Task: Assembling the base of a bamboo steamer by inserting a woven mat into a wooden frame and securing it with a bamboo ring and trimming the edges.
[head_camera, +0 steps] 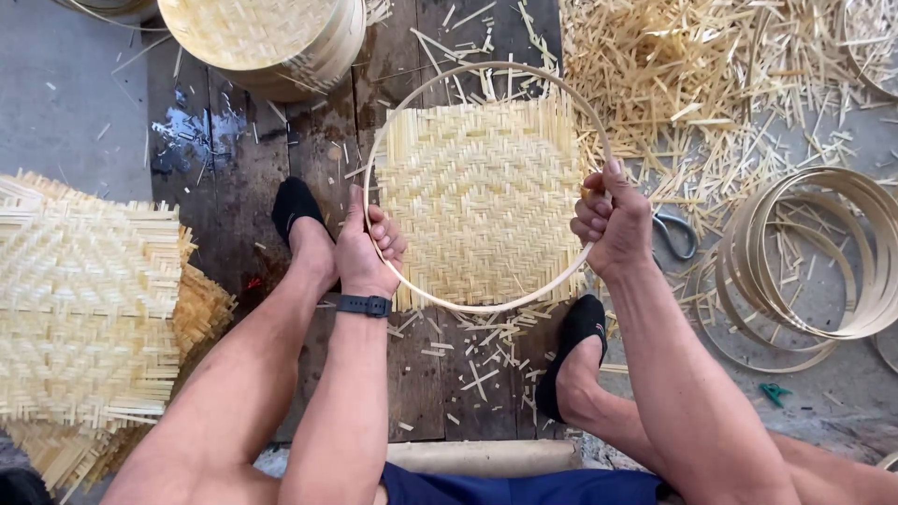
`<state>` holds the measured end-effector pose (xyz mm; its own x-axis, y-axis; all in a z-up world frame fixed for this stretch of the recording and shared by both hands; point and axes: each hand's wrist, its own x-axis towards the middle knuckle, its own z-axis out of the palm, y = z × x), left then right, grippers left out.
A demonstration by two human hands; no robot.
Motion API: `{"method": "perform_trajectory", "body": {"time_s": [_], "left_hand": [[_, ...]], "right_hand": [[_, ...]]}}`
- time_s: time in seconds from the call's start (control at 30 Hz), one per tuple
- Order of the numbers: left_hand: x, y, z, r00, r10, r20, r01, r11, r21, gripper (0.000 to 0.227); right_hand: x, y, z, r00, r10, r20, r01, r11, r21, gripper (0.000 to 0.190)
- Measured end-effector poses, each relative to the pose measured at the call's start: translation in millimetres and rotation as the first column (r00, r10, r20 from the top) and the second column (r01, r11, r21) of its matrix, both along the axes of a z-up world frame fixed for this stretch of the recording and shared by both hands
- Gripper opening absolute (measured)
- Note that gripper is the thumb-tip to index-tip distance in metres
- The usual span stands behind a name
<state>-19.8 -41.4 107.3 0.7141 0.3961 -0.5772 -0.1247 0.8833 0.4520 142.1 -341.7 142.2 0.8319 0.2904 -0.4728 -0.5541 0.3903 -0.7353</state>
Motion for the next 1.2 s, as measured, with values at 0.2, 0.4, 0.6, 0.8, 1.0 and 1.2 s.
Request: {"method": "perform_trajectory", "body": {"time_s": [0.2,0.4,0.6,0.8,1.0,1.2], "left_hand": [[14,-11,4,0.989,0.08,-0.121,-0.061,0.986,0.154,0.028],[13,7,-95,0.878,0.259,-0.403,0.254,0.46,0.851,0.016],[21,21,-85,0.706,0.273,-0.654,0.67,0.045,0.741,0.019],[29,26,-61,0.573,0.168,-0.802,0.756,0.268,0.597,0.023],[17,17,-73,0.588,0.205,-0.782,0.73,0.282,0.623,0.021],[33,30,-88,0.614,0.052,-0.787,0.632,0.564,0.531,0.016]], "right_hand": [[7,13,13,0.948,0.104,0.302,0.019,0.926,-0.378,0.034],[28,3,-42,0.895,0.394,0.208,-0.015,0.494,-0.869,0.034],[32,6,-74,0.77,0.601,0.215,0.072,0.252,-0.965,0.036],[35,5,-72,0.889,0.434,0.144,-0.006,0.324,-0.946,0.028],[24,0,-66,0.892,0.411,0.188,0.036,0.35,-0.936,0.026],[38,-10,-100,0.895,0.421,0.145,0.021,0.286,-0.958,0.032]]}}
